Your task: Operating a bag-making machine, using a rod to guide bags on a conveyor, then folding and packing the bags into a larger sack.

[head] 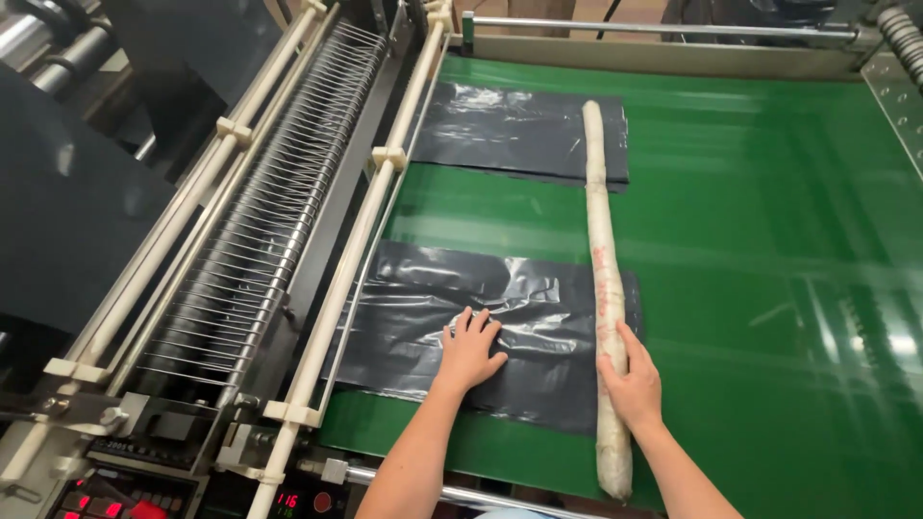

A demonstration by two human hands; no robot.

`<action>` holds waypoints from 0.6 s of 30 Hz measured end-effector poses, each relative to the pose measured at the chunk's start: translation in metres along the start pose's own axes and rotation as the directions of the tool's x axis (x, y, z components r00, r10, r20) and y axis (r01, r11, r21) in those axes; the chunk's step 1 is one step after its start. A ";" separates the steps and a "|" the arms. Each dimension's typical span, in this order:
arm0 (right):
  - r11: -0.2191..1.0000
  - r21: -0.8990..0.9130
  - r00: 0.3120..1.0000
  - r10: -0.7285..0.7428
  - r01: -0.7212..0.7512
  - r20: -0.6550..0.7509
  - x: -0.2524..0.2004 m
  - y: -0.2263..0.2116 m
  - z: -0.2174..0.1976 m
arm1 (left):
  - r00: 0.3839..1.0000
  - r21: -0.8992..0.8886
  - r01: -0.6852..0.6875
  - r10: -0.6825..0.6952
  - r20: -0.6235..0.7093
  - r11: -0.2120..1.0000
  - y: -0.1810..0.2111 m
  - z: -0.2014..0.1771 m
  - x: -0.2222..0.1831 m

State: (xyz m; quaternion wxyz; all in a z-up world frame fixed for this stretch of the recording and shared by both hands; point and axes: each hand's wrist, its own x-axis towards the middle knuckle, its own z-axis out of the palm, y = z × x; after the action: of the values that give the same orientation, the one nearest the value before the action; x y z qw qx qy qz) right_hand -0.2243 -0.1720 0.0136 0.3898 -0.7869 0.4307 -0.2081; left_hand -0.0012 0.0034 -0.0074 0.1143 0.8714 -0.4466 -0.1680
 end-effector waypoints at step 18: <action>0.793 0.435 0.824 -0.540 0.427 0.175 -0.039 -0.018 0.027 | 0.501 -0.199 -0.096 -0.126 -0.857 0.975 -0.022 -0.035 -0.007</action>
State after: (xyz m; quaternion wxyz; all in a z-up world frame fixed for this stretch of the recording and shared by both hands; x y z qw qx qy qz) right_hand -0.2180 -0.1218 0.0118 0.5250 -0.8031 0.1025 -0.2625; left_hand 0.0252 0.0233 0.0186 0.4165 0.8237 -0.3004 0.2406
